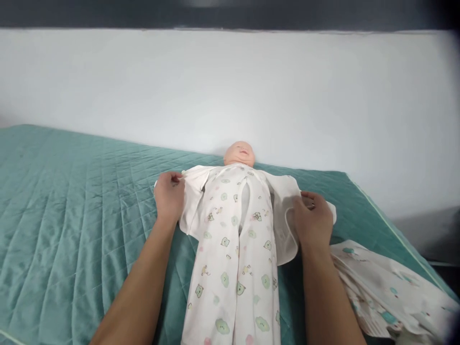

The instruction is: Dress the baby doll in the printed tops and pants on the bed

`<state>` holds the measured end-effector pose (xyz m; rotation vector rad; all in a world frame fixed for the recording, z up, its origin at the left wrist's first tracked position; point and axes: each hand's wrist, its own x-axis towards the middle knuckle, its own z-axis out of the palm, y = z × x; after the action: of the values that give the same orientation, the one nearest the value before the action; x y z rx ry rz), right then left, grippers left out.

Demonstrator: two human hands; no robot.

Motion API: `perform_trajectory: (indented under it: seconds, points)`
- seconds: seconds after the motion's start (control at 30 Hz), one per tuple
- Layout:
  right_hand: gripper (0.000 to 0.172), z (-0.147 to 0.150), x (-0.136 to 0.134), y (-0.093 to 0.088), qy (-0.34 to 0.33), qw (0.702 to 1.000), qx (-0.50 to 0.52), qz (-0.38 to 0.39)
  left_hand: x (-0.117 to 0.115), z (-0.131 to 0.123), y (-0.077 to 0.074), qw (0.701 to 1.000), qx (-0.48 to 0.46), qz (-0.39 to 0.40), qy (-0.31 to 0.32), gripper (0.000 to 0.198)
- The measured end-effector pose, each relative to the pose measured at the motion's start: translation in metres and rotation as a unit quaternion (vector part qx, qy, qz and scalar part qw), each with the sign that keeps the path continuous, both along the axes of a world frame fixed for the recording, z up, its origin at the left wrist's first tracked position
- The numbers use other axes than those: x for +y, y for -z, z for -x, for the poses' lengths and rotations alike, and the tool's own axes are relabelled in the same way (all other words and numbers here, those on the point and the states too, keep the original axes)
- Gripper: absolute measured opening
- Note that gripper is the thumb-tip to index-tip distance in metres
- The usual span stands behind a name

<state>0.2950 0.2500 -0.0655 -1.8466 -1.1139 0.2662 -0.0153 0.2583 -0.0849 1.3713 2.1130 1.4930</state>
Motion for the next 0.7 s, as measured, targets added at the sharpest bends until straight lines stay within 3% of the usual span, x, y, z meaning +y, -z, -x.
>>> perform_trajectory:
  seconds: [0.1,0.2,0.37,0.6,0.7]
  points:
    - [0.037,-0.001,0.003,0.012,-0.039,0.988,-0.13,-0.07,0.002,0.0,0.005,0.99,0.139,-0.022,-0.003,0.024]
    - [0.037,0.006,0.005,0.02,-0.099,0.965,-0.213,-0.114,0.004,-0.014,0.005,0.969,0.228,-0.072,0.055,0.028]
    - [0.034,0.014,0.015,0.028,-0.197,0.95,-0.212,-0.116,0.017,-0.025,0.01,0.945,0.269,-0.029,0.182,0.037]
    - [0.045,0.021,0.022,0.031,-0.167,0.943,-0.281,-0.06,0.03,-0.02,0.013,0.939,0.297,0.007,0.174,0.038]
    - [0.049,0.015,0.025,0.026,-0.165,0.924,-0.342,-0.052,0.035,-0.012,0.01,0.955,0.267,0.042,0.124,0.039]
